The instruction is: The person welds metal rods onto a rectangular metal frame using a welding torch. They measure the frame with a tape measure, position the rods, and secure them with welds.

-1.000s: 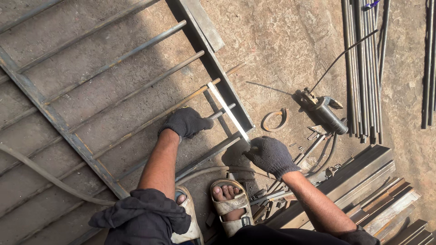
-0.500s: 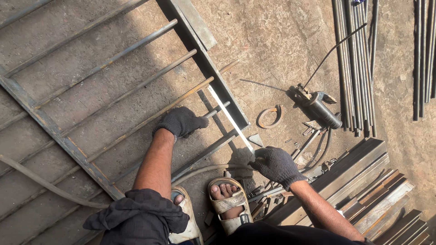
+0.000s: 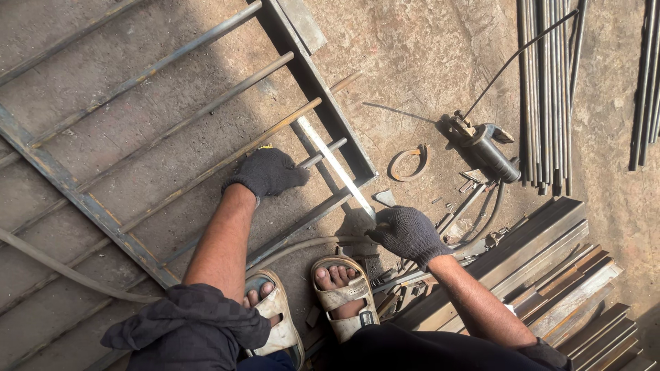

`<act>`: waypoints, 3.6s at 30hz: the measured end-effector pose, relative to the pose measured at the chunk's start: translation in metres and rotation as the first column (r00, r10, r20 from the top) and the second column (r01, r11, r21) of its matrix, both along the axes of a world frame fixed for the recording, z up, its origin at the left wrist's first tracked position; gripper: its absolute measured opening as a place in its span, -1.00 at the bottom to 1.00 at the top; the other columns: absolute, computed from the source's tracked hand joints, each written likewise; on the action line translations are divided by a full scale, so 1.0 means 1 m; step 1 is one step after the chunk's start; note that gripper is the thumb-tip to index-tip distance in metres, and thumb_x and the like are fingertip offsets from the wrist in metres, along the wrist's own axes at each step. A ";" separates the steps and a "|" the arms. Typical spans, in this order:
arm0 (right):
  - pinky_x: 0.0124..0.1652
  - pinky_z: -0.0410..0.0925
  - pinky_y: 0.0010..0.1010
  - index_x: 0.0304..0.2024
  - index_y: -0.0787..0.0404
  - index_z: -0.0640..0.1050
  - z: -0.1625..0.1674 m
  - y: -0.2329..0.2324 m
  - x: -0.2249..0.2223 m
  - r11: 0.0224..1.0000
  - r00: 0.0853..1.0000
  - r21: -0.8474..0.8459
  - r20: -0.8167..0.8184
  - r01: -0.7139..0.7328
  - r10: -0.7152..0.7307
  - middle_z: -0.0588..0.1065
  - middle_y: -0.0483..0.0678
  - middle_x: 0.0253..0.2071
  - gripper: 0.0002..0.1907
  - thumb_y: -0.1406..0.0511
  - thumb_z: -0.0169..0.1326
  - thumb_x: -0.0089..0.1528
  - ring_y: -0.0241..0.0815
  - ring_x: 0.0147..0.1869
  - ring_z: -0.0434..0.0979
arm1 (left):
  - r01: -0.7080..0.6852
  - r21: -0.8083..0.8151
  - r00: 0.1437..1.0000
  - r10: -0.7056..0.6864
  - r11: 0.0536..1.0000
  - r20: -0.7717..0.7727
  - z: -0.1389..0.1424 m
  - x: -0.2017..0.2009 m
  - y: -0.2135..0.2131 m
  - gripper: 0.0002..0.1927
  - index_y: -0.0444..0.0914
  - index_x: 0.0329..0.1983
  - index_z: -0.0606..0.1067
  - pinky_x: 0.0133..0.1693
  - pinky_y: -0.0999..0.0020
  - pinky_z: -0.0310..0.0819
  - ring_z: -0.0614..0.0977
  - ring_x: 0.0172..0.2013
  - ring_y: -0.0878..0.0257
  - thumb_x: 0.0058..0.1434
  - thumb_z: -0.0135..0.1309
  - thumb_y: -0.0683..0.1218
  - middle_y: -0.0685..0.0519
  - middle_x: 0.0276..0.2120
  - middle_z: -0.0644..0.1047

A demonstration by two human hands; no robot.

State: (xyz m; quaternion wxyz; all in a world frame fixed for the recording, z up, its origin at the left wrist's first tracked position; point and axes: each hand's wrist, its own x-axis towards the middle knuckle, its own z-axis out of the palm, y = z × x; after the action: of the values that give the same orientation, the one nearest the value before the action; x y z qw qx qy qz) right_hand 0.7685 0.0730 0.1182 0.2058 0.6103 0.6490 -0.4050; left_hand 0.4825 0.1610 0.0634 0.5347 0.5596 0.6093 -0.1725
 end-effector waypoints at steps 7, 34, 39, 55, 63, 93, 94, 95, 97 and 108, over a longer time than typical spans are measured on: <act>-0.18 0.51 -0.21 -0.16 0.07 0.69 -0.004 -0.001 -0.003 1.000 1.000 0.001 -0.017 -0.005 0.005 0.66 -0.01 -0.31 -0.58 -0.06 0.24 0.14 -0.08 -0.23 0.70 | 0.034 0.037 0.996 -0.037 0.999 0.076 -0.003 -0.007 0.001 -0.47 -0.14 -0.15 0.68 -0.11 0.12 0.54 0.69 -0.30 0.17 0.14 0.16 0.36 0.02 -0.43 0.66; -0.18 0.51 -0.24 -0.16 0.09 0.69 -0.006 0.004 -0.005 0.998 0.999 -0.048 -0.025 0.028 -0.029 0.67 -0.01 -0.30 -0.59 -0.04 0.25 0.14 -0.10 -0.23 0.71 | -0.168 -0.148 0.978 0.184 0.975 0.099 -0.005 -0.005 -0.001 -0.57 -0.21 -0.40 0.67 -0.34 0.19 0.46 0.61 -0.44 0.23 0.13 0.22 0.26 0.00 -0.50 0.63; -0.18 0.52 -0.25 -0.14 0.07 0.69 -0.004 0.006 -0.009 0.996 0.999 -0.075 -0.015 0.043 -0.044 0.67 -0.02 -0.31 -0.60 -0.03 0.23 0.16 -0.12 -0.24 0.72 | -0.184 -0.181 0.973 0.204 0.966 0.103 -0.003 -0.006 0.002 -0.55 -0.22 -0.44 0.67 -0.37 0.17 0.47 0.62 -0.46 0.20 0.12 0.22 0.27 -0.02 -0.51 0.63; -0.15 0.53 -0.26 -0.08 0.08 0.68 -0.002 0.010 -0.017 0.996 0.998 -0.065 -0.033 0.060 -0.062 0.68 -0.01 -0.25 -0.55 -0.03 0.25 0.15 -0.12 -0.21 0.72 | -0.129 -0.095 0.989 0.135 0.987 0.065 -0.005 -0.001 -0.005 -0.50 -0.11 -0.18 0.70 -0.18 0.12 0.53 0.70 -0.27 0.14 0.15 0.12 0.34 -0.05 -0.33 0.71; -0.16 0.51 -0.21 -0.11 0.09 0.69 -0.003 0.013 -0.018 0.999 0.998 -0.039 -0.044 0.031 -0.033 0.66 0.04 -0.27 -0.58 -0.01 0.26 0.14 -0.04 -0.22 0.70 | 0.134 0.116 0.991 -0.129 0.984 -0.046 -0.012 0.012 -0.019 -0.34 -0.18 0.04 0.59 -0.06 0.08 0.61 0.68 -0.03 0.01 0.12 0.16 0.39 -0.12 -0.07 0.63; -0.17 0.50 -0.17 -0.13 0.11 0.69 0.006 0.020 -0.027 1.000 0.996 0.019 -0.085 0.016 -0.014 0.65 0.08 -0.29 -0.57 -0.02 0.27 0.11 0.03 -0.20 0.70 | -0.038 0.016 0.999 0.038 0.999 0.020 -0.004 0.001 -0.008 -0.40 -0.12 0.06 0.63 -0.09 0.14 0.58 0.70 -0.20 0.18 0.10 0.22 0.33 0.01 -0.24 0.68; -0.16 0.50 -0.17 -0.13 0.11 0.68 0.006 0.021 -0.028 0.999 0.995 0.031 -0.095 0.019 -0.016 0.65 0.08 -0.28 -0.56 -0.02 0.27 0.10 0.03 -0.20 0.70 | -0.037 0.039 0.999 0.036 0.999 0.022 -0.004 0.001 -0.008 -0.40 -0.12 0.06 0.62 -0.09 0.13 0.56 0.68 -0.19 0.18 0.09 0.23 0.33 0.01 -0.23 0.67; -0.16 0.50 -0.17 -0.13 0.12 0.68 0.006 0.021 -0.028 0.999 0.994 0.042 -0.104 0.022 -0.017 0.65 0.08 -0.27 -0.56 -0.01 0.28 0.10 0.03 -0.19 0.70 | -0.052 0.009 0.998 0.052 0.999 0.021 -0.004 0.001 -0.008 -0.40 -0.13 0.06 0.62 -0.09 0.13 0.58 0.70 -0.19 0.17 0.10 0.23 0.32 0.00 -0.23 0.68; -0.16 0.51 -0.16 -0.15 0.12 0.69 0.007 0.021 -0.028 0.999 0.994 0.037 -0.108 0.037 -0.033 0.65 0.07 -0.28 -0.57 0.00 0.28 0.08 0.03 -0.19 0.70 | -0.081 -0.050 0.996 0.082 0.995 0.017 -0.005 0.000 -0.008 -0.41 -0.13 0.06 0.62 -0.09 0.14 0.63 0.74 -0.19 0.16 0.11 0.21 0.31 -0.03 -0.22 0.71; -0.22 0.52 -0.23 -0.05 0.05 0.65 0.007 -0.013 0.015 0.988 1.000 0.154 0.004 0.022 -0.023 0.61 -0.02 -0.26 -0.58 -0.04 0.20 0.19 -0.06 -0.25 0.70 | -0.072 0.006 0.997 0.072 0.997 0.024 -0.004 0.002 -0.010 -0.45 -0.13 -0.07 0.66 -0.16 0.15 0.59 0.70 -0.26 0.18 0.07 0.22 0.32 0.00 -0.31 0.68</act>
State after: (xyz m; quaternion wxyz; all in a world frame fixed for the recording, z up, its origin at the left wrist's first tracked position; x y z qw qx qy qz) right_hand 0.7839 0.0596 0.1254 0.1551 0.6327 0.6709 -0.3543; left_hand 0.4845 0.1510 0.0598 0.5457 0.5411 0.6234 -0.1441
